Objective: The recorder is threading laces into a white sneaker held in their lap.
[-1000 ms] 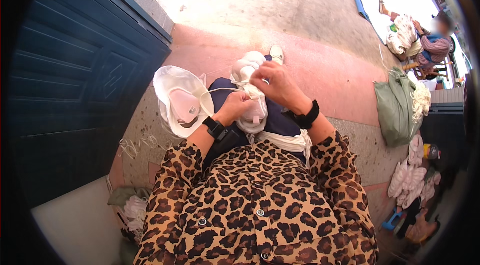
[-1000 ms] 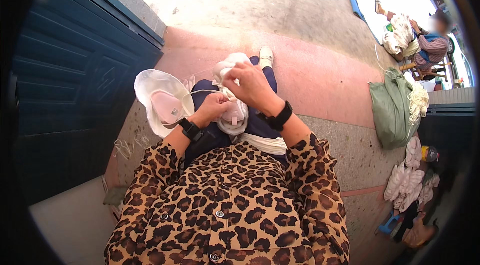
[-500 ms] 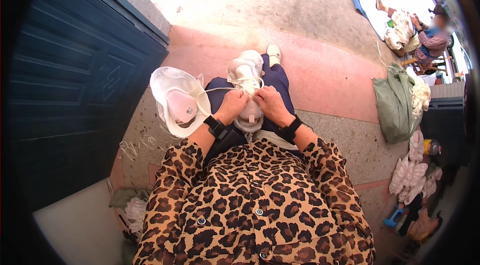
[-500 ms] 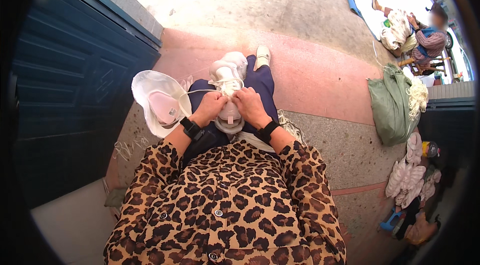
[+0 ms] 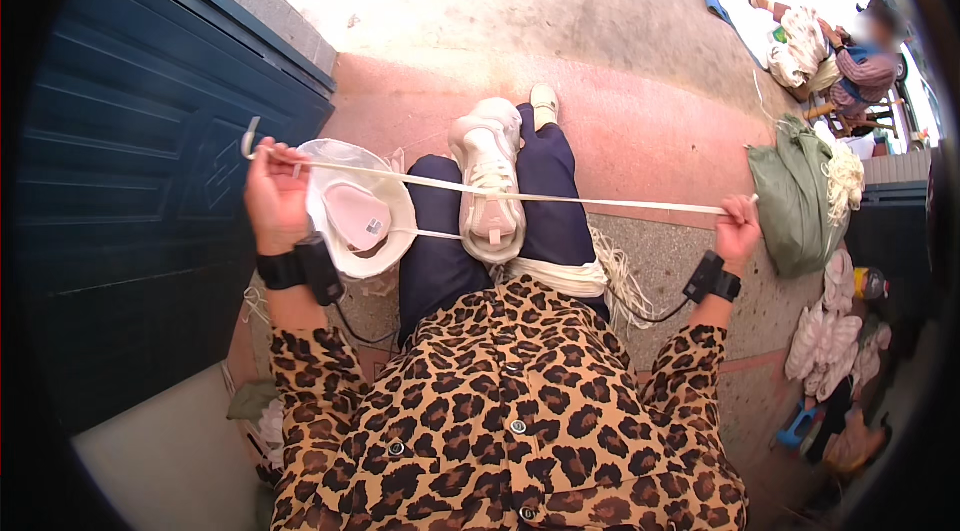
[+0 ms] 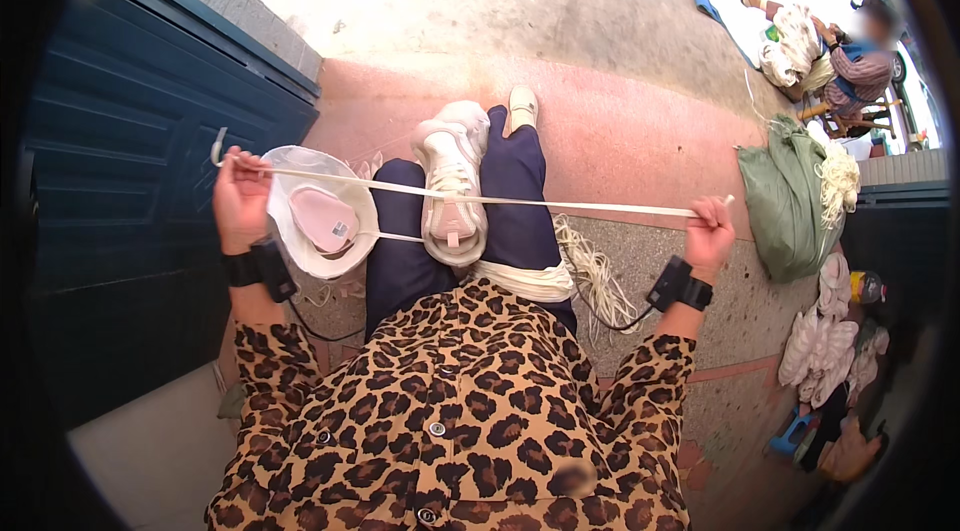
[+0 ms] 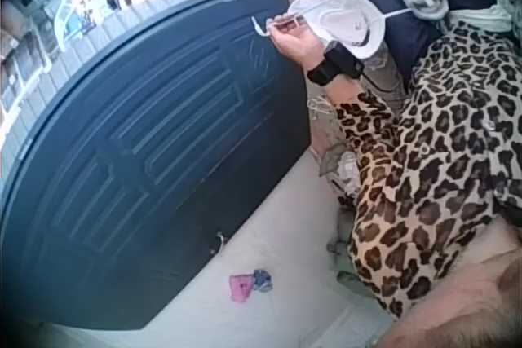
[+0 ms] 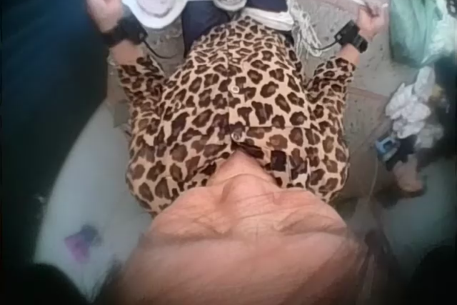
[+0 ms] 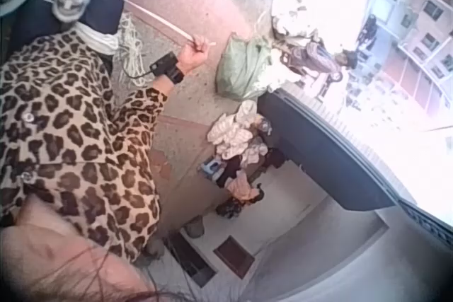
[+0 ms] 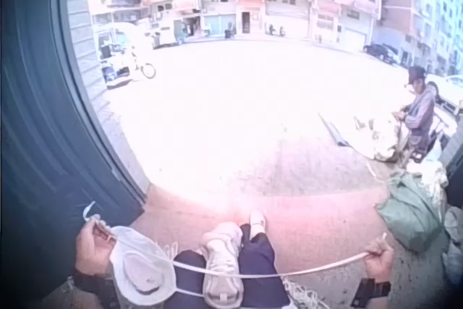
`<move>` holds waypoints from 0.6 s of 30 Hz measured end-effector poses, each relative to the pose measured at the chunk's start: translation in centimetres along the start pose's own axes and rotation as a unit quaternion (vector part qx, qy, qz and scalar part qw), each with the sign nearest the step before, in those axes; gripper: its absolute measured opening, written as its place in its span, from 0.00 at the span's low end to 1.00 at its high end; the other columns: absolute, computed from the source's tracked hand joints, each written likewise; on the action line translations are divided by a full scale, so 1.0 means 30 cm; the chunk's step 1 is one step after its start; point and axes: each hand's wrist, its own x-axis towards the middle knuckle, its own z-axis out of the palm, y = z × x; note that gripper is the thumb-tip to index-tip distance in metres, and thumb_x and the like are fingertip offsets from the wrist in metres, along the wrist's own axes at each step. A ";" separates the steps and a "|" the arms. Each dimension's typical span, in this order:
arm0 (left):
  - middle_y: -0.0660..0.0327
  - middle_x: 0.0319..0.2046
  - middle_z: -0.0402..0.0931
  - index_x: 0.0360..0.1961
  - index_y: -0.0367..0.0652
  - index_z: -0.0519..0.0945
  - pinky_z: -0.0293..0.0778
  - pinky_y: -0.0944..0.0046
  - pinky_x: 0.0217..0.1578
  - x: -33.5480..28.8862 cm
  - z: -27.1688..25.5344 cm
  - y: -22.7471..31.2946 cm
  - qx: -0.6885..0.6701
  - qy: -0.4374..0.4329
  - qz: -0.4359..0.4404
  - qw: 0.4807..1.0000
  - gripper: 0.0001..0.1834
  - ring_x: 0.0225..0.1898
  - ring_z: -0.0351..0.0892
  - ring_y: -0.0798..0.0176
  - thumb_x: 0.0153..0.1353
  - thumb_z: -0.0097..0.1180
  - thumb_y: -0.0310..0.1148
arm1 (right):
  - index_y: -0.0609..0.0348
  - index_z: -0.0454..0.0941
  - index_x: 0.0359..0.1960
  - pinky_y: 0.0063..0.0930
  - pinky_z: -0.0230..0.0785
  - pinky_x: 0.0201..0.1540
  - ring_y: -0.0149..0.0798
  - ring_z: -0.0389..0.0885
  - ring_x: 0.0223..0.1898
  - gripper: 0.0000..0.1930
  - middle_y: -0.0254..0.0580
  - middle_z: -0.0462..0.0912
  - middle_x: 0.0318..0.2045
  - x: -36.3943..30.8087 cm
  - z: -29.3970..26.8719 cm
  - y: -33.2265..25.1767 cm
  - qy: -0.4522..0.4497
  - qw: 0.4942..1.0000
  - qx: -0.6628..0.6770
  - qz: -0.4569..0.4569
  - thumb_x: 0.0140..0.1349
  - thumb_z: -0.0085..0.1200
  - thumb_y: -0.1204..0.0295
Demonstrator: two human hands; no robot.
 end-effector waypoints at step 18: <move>0.67 0.20 0.69 0.33 0.38 0.71 0.65 0.77 0.21 -0.217 0.151 -0.477 0.488 -0.179 -0.029 0.854 0.09 0.19 0.66 0.77 0.63 0.46 0.34 | 0.58 0.68 0.43 0.36 0.70 0.30 0.49 0.77 0.30 0.18 0.48 0.77 0.28 -0.035 0.096 0.938 -0.426 0.387 -0.816 -0.050 0.46 0.50 0.79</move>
